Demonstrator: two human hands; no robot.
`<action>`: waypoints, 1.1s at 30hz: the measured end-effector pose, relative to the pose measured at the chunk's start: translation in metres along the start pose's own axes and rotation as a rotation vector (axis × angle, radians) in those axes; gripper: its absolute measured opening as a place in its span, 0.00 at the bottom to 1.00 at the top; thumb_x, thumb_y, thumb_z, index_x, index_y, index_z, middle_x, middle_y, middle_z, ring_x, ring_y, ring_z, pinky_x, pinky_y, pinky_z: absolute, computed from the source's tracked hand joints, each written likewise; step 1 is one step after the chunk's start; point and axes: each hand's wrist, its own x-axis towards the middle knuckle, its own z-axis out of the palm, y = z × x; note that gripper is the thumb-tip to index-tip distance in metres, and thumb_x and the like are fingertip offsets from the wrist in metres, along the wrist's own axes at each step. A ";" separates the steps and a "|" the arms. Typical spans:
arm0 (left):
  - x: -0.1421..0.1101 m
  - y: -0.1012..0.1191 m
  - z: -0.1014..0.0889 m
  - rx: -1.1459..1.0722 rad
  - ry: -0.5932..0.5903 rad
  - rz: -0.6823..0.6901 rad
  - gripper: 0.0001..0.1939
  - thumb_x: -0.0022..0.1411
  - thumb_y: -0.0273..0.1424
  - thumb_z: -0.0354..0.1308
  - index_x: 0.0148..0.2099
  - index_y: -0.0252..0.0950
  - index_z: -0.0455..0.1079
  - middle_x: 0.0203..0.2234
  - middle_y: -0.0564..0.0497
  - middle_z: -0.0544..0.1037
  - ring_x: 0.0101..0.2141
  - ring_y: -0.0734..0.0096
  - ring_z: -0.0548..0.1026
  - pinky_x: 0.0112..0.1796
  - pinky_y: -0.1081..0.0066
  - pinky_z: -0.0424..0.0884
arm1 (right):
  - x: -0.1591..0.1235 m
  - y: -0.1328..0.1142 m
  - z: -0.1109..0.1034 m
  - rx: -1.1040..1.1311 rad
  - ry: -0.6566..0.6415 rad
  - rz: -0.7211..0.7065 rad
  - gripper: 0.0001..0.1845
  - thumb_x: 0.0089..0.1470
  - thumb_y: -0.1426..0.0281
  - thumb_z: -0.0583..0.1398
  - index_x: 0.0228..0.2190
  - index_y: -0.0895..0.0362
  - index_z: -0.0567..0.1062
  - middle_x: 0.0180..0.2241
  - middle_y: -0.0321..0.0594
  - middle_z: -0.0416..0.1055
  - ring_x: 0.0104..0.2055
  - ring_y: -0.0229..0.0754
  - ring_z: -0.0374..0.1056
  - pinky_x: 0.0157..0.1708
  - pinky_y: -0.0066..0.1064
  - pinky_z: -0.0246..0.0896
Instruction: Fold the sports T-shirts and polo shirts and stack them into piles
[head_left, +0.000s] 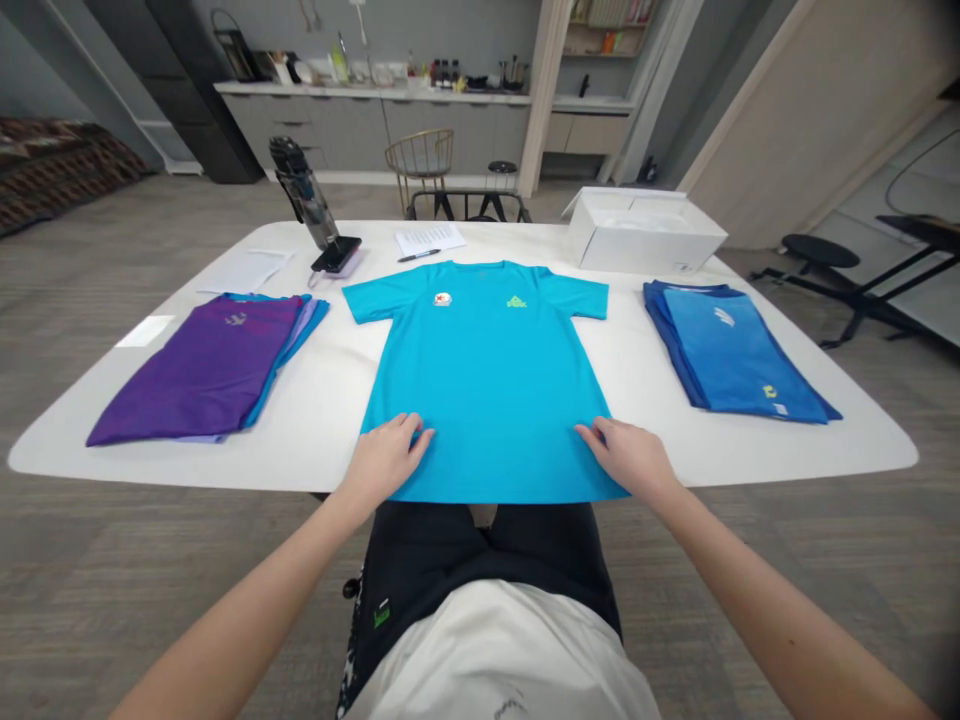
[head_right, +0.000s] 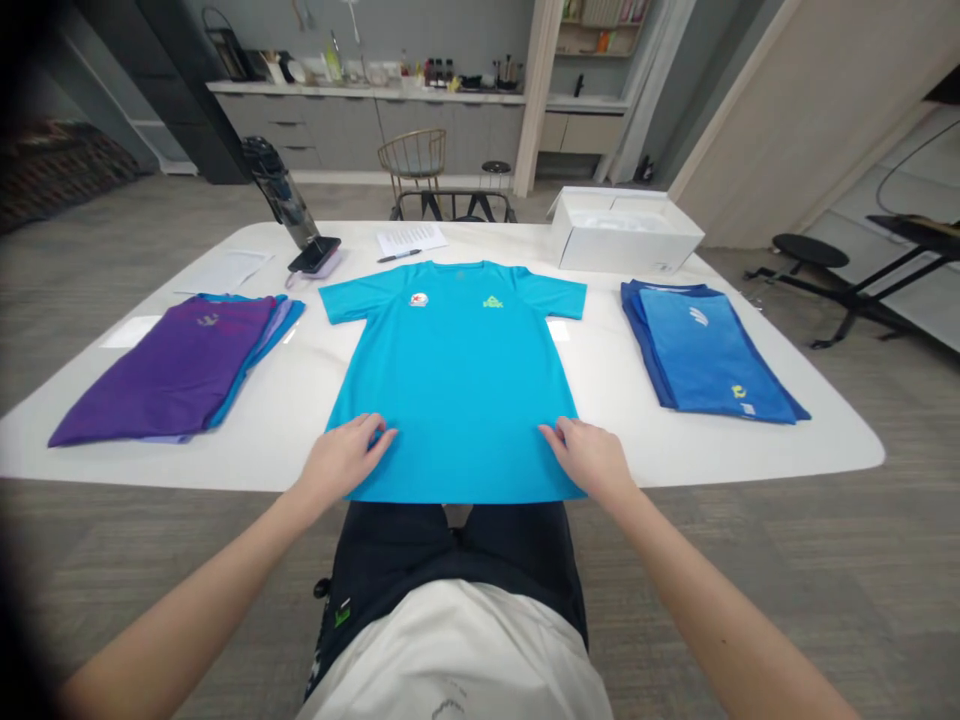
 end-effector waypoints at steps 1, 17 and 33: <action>0.016 -0.003 -0.001 -0.024 0.026 -0.001 0.16 0.75 0.43 0.44 0.44 0.40 0.69 0.38 0.48 0.77 0.39 0.61 0.77 0.36 0.66 0.68 | 0.016 0.000 -0.002 0.022 0.008 0.004 0.24 0.71 0.52 0.50 0.30 0.54 0.71 0.32 0.39 0.76 0.32 0.45 0.72 0.28 0.32 0.48; 0.155 -0.049 0.030 0.074 0.114 -0.163 0.27 0.72 0.49 0.44 0.63 0.40 0.65 0.60 0.40 0.69 0.59 0.48 0.66 0.57 0.53 0.63 | 0.180 0.004 0.020 0.078 0.169 0.088 0.25 0.71 0.52 0.46 0.41 0.56 0.73 0.42 0.50 0.72 0.46 0.53 0.68 0.41 0.38 0.61; 0.329 -0.140 0.042 -0.140 -0.118 -0.460 0.40 0.70 0.55 0.30 0.75 0.42 0.49 0.74 0.46 0.45 0.72 0.49 0.43 0.66 0.37 0.40 | 0.350 0.036 0.023 0.317 -0.079 0.308 0.41 0.66 0.40 0.36 0.71 0.43 0.53 0.74 0.41 0.39 0.73 0.67 0.34 0.61 0.77 0.27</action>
